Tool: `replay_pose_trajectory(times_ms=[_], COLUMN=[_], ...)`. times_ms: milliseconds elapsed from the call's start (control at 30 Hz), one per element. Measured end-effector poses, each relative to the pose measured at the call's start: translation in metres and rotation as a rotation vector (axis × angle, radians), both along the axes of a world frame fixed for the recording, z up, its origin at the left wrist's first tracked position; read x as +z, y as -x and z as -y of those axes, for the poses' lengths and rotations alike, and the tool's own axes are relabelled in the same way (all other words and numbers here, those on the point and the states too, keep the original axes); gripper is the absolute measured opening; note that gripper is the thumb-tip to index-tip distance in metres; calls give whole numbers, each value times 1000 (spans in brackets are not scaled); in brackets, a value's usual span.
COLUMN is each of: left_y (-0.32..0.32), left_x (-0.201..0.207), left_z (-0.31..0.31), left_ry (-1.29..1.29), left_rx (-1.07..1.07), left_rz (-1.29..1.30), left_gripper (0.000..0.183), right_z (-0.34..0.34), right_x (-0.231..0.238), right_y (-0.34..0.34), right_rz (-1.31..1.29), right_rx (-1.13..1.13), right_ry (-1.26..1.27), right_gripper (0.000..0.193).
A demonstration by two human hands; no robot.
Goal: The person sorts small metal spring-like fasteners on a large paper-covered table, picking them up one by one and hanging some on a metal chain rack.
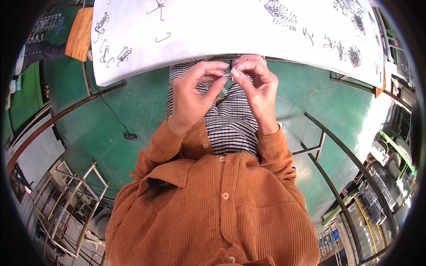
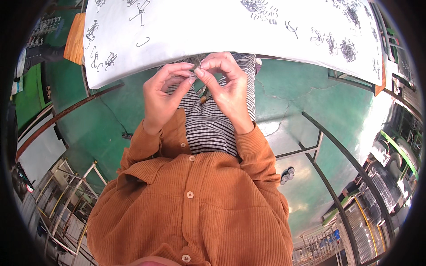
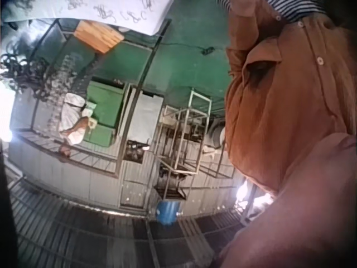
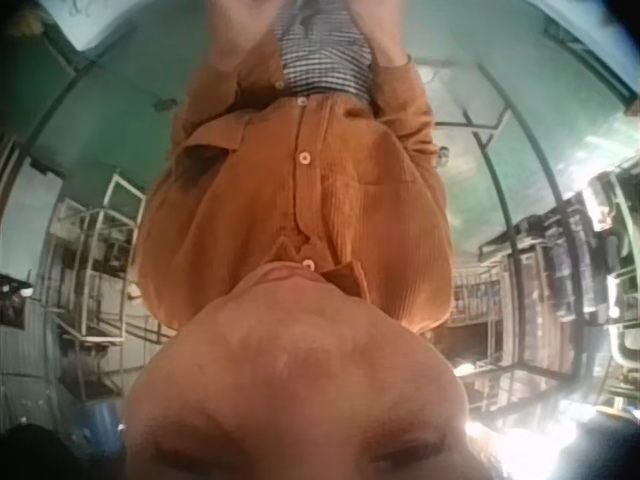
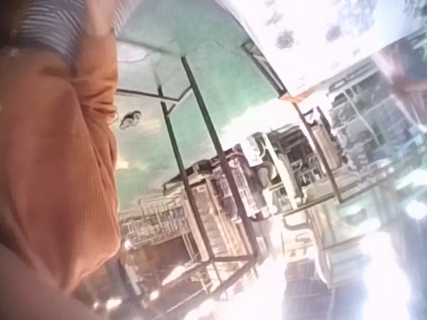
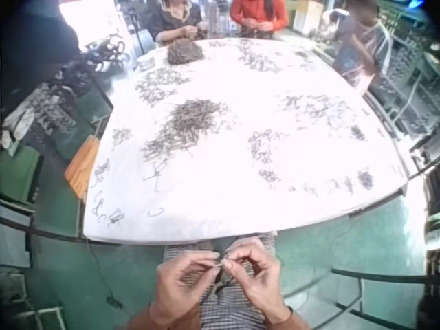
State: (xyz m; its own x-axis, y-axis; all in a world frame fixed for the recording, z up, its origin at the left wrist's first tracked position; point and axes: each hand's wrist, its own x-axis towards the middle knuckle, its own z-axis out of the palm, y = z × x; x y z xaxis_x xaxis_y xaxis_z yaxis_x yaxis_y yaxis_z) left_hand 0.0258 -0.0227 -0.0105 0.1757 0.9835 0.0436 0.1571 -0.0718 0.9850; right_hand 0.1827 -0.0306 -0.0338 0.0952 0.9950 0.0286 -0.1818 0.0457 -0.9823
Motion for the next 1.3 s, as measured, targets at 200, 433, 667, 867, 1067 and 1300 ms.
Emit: replay_pose_trajectory(times_ms=[200,433,667,867,1067,1300], left_y=[8,-82,-120,-57,-60,-82], left_x=[0,-41,-66,-76,-56,-70], left_z=[-38,-143,-180,-176,-165,-169], left_ry=[-43,-406,-567,-362,-153,-487], left_rx=[-116,-164,-200,-165,-71,14], left_rz=[-234,-257,-485,-513,-304,-575], left_gripper=[24,15,16,23,20,18], right_z=[7,12,19,15,10,10], right_x=[3,12,16,8,1,5], right_y=[5,6,5,3,2,4], right_rz=[120,178,237,235,251,311], right_rx=[-54,-72,-46,-31,-51,-56], right_ry=[-138,-188,-162,-156,-155,-180], right_gripper=[11,12,11,12,12,12])
